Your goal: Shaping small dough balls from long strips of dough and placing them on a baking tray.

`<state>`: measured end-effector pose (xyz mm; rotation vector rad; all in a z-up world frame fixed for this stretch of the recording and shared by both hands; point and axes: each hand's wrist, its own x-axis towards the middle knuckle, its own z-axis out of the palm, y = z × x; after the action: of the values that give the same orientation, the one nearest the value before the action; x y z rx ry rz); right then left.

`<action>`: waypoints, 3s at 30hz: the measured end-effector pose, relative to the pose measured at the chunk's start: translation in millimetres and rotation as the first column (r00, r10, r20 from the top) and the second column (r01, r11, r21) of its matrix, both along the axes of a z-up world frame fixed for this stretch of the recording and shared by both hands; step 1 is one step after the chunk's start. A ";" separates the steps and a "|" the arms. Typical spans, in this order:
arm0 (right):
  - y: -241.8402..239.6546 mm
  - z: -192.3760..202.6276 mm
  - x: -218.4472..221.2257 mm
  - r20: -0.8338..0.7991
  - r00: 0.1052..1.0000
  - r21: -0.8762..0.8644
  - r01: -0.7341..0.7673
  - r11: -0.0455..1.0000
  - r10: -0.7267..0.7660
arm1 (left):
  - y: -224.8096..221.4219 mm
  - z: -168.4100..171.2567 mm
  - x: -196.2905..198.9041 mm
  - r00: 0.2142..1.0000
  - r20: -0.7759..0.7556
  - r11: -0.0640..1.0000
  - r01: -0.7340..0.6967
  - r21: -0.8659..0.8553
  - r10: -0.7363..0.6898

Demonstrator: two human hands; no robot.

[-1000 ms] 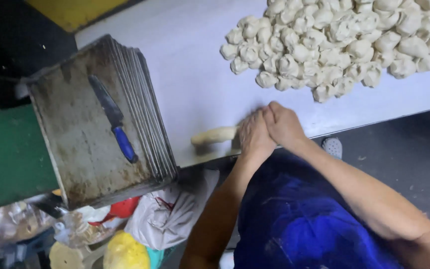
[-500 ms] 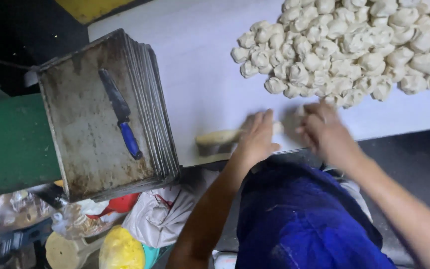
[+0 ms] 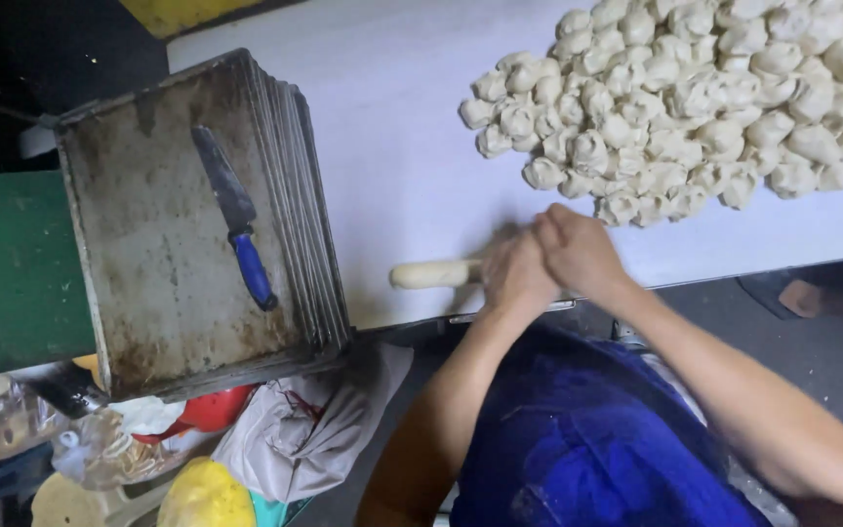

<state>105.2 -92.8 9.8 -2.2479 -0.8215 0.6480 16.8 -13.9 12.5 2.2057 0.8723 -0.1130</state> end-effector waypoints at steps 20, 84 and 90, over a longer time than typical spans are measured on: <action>-109.8 -15.1 48.6 0.304 0.945 0.235 0.048 0.971 -0.120 | -2.9 -15.2 -4.6 0.947 0.113 0.919 0.255 0.301 -0.301; -37.0 -16.8 -4.9 0.100 0.994 0.152 0.033 0.988 -0.048 | 12.4 -25.4 -36.0 0.904 0.347 0.942 0.140 0.306 -0.248; -4.9 -47.5 -25.9 -0.112 0.987 0.030 0.120 0.992 -0.116 | -1.4 -18.6 -32.0 0.966 0.177 0.977 0.164 0.138 -0.187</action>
<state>79.3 -97.7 -37.7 -2.1876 -0.6358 0.6881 -15.1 -15.3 -6.1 2.3612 0.5913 0.0674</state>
